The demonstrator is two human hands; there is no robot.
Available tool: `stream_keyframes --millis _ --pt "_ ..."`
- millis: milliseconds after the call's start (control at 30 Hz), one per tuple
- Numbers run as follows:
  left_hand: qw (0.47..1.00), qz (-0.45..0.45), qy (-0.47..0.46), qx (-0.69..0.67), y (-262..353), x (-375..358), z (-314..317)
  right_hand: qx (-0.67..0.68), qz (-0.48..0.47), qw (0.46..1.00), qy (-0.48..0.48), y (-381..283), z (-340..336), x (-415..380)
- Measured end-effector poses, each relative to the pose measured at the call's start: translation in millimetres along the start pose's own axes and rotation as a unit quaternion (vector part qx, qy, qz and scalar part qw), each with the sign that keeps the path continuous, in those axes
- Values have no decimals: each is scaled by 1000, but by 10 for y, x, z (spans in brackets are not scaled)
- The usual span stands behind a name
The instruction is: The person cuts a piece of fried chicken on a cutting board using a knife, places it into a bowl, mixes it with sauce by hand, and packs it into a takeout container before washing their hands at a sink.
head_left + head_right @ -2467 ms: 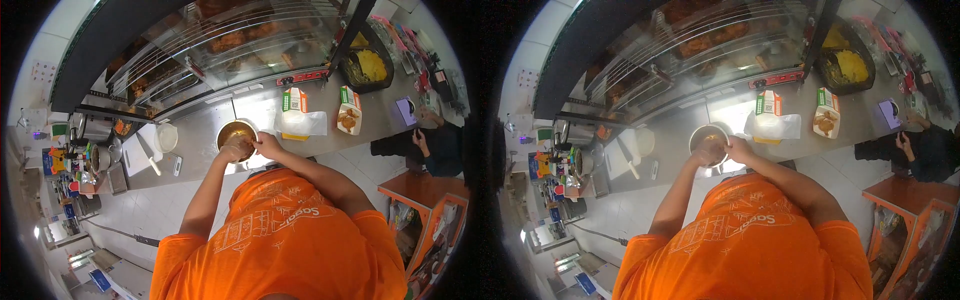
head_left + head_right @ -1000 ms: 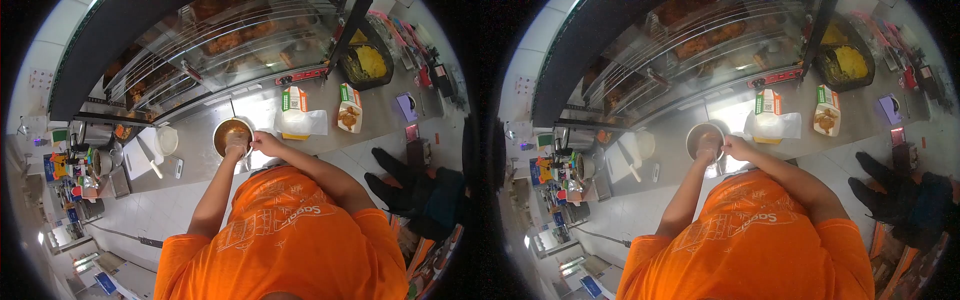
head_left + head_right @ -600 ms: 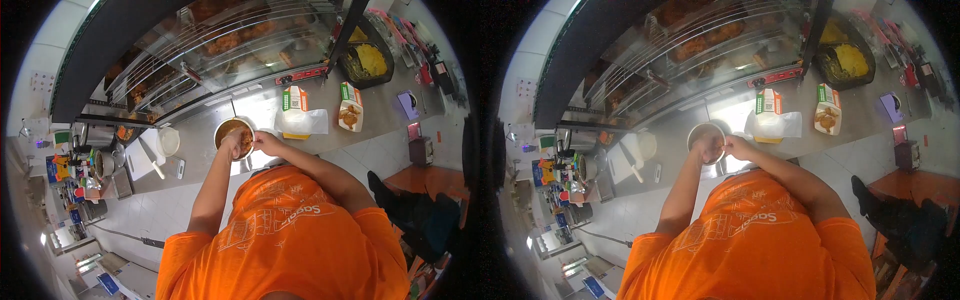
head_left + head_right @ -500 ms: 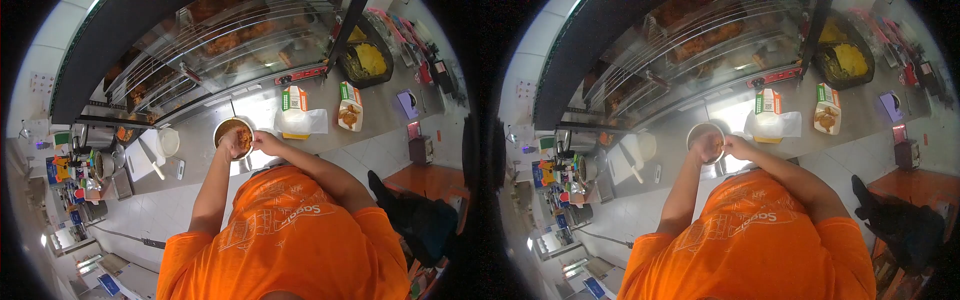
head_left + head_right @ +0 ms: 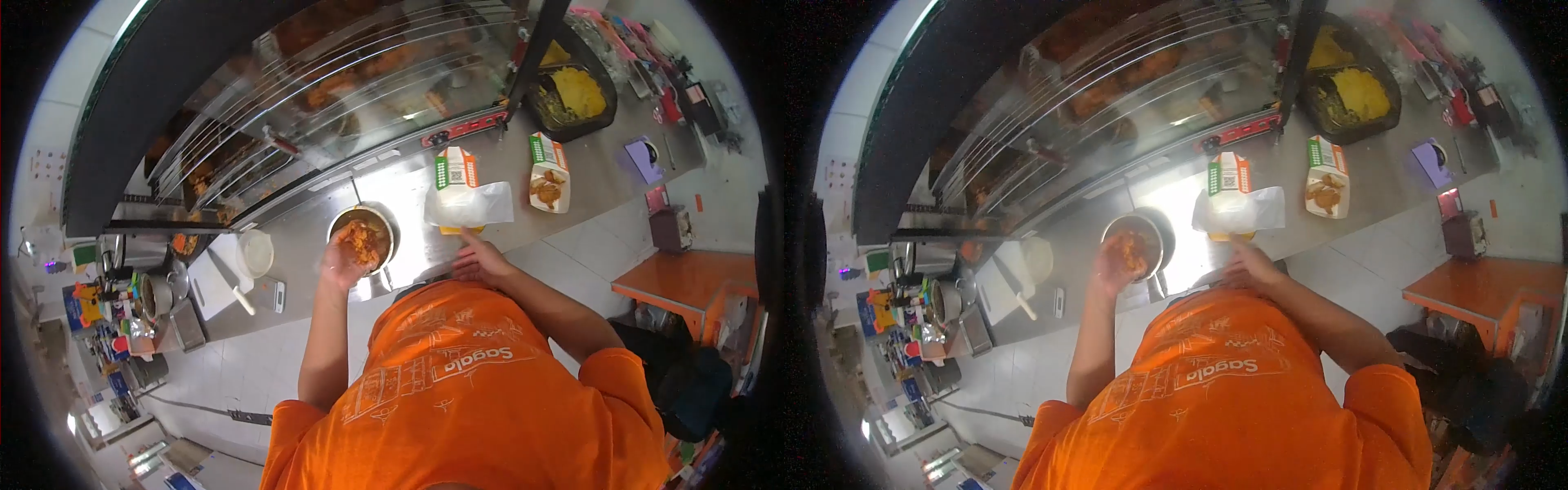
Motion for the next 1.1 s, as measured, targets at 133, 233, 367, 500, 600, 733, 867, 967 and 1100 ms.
stream_keyframes --millis 133,233,367,500,600,733,867,967,1100 --pt "999 -17 -32 -4 -52 57 543 206 -66 966 140 6 -407 -105" --pt "992 -51 -110 33 -135 286 1151 172 -152 964 136 85 -572 276" --pt "980 -71 -151 104 -437 874 1568 104 -239 947 187 -68 -484 94" --pt "912 -54 -84 398 -858 1590 1117 132 -259 944 153 23 -547 260" --pt "885 -84 -61 454 -943 1545 1015 135 -331 925 129 -73 -562 256" --pt "795 52 -135 589 -608 942 1414 129 -335 924 134 -73 -588 254" --pt "943 -44 -29 329 -279 388 1265 110 -314 937 106 -49 -597 316" --pt "977 -44 -75 195 -142 294 1080 119 -305 936 126 -60 -631 301" --pt "989 17 -53 139 188 -1 519 133 -327 927 125 -127 -602 261"
Point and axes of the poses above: each hand's wrist, its own x-axis towards the middle knuckle, its own z-axis out of the palm, y = z × x, the point moved 9 cm from there along x, towards the middle knuckle, and after that the axes turned 5 degrees about x, right-handed, at the moved point
